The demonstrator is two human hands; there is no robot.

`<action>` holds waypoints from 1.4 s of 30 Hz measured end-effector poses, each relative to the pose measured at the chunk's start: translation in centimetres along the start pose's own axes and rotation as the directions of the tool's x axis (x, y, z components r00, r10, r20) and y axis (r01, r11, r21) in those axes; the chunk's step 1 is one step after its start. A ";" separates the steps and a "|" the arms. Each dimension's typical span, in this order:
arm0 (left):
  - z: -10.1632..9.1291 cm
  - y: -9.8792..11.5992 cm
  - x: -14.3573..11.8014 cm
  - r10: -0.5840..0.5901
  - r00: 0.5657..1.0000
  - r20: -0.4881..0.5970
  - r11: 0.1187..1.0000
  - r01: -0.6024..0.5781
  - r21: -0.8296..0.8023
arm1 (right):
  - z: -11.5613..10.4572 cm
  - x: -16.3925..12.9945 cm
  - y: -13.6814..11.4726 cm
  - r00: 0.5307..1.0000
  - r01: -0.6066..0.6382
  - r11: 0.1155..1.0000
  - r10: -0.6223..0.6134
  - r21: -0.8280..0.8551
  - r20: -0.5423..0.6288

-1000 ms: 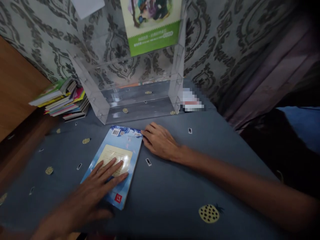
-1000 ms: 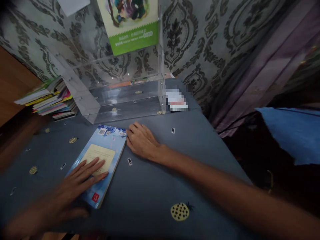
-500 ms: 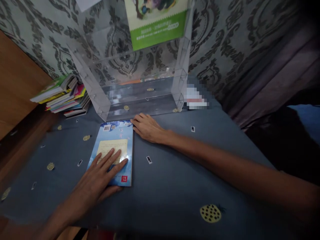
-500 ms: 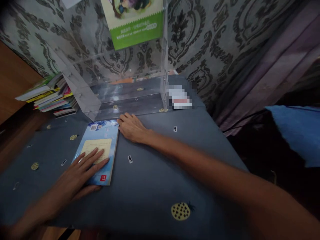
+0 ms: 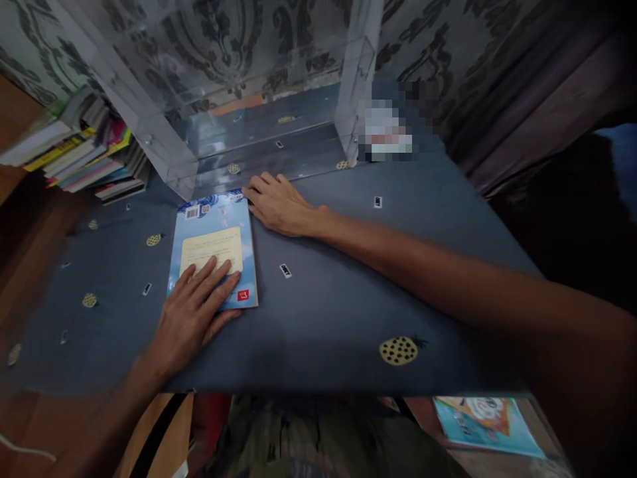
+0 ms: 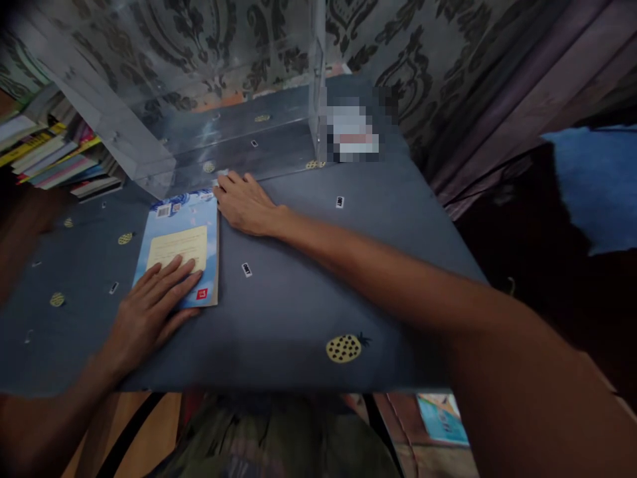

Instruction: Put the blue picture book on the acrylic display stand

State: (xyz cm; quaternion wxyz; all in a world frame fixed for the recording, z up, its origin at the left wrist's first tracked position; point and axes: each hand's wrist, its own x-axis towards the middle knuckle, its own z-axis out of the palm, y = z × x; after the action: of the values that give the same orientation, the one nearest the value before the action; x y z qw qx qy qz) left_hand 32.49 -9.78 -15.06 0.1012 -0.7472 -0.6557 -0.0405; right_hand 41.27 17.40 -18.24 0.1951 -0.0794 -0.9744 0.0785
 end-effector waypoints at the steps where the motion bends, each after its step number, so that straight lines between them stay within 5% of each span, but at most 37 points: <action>1: 0.1 0.0 -0.1 0.011 1.000 -0.028 1.000 -0.012 -0.013 | 0.1 0.0 0.0 1.000 0.006 1.000 -0.006 -0.003 -0.012; 10: -0.5 -0.2 0.0 -0.084 0.992 -0.097 0.966 0.057 -0.253 | -0.3 -0.2 -0.3 1.000 -0.021 0.999 0.022 -0.040 0.003; 18: -0.3 0.1 0.0 -0.148 0.980 -0.131 0.938 0.098 -0.333 | -1.4 -3.2 -2.5 0.997 0.076 0.986 -0.078 0.146 0.014; 23: -0.4 0.3 0.2 -0.166 0.978 -0.128 0.923 0.108 -0.369 | -2.4 -6.6 -4.4 0.982 0.185 0.873 -0.183 0.452 -0.049; 28: -0.5 0.3 0.3 -0.191 0.973 -0.126 0.916 0.130 -0.380 | -2.9 -8.2 -5.2 0.992 0.122 0.720 -0.102 0.683 -0.070; 34: -0.4 0.3 0.4 -0.199 0.971 -0.135 0.895 0.124 -0.428 | -2.9 -8.1 -5.3 0.998 0.068 0.613 -0.039 0.787 -0.056; 42: -0.3 0.3 0.3 -0.215 0.967 -0.135 0.886 0.135 -0.444 | -3.1 -8.2 -5.5 0.997 0.072 0.589 -0.025 0.805 -0.070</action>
State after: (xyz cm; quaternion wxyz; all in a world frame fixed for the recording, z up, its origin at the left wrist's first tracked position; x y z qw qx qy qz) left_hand 32.84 -9.60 -14.69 -0.0116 -0.6818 -0.6832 -0.2610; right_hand 49.26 10.88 -17.46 0.2368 0.0420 -0.8299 0.5034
